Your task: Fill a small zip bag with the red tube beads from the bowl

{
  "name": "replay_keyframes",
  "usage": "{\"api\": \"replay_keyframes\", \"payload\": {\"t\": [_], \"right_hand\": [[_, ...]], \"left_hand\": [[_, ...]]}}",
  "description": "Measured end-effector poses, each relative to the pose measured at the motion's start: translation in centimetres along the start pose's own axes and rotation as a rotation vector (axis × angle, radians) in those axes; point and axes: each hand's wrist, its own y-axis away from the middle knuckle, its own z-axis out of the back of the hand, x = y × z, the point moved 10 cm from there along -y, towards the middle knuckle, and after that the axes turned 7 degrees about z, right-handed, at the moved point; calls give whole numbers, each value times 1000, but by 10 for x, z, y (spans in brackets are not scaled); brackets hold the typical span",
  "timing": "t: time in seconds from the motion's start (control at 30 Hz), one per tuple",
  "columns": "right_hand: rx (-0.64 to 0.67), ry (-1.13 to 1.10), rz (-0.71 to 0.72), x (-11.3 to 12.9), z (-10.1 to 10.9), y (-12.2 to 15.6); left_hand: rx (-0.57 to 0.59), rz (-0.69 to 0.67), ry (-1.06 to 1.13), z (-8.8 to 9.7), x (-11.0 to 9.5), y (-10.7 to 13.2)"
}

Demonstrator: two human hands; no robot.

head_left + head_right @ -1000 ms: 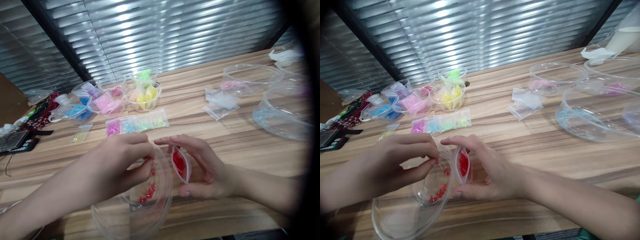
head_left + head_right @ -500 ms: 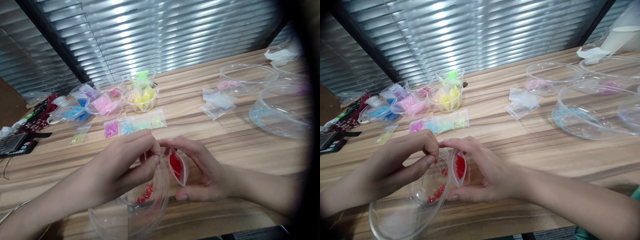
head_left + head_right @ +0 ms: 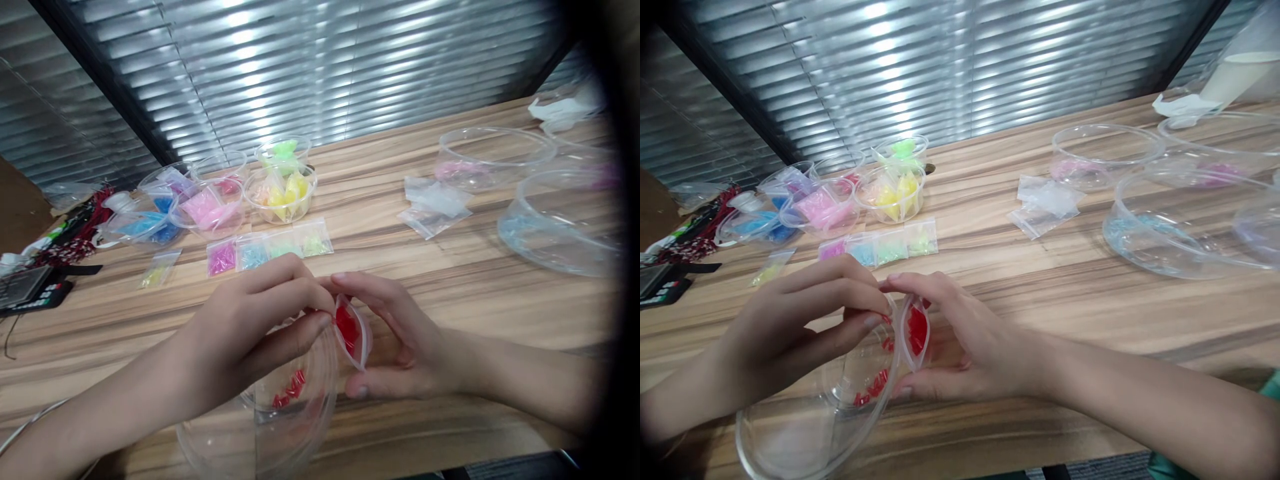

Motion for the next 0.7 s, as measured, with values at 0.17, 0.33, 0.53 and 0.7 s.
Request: {"api": "replay_keyframes", "payload": {"t": [0.17, 0.33, 0.53, 0.7], "right_hand": [[20, 4, -7, -1, -2, 2], [24, 3, -8, -1, -3, 3], [31, 37, 31, 2, -2, -2], [34, 54, 37, 3, -1, -2]], "left_hand": [[-103, -104, -49, 3, -10, 2], [-101, -78, -28, -2, -15, -2], [-76, -14, 35, -5, -13, -5], [-28, -28, -15, -6, -11, -1]]}}
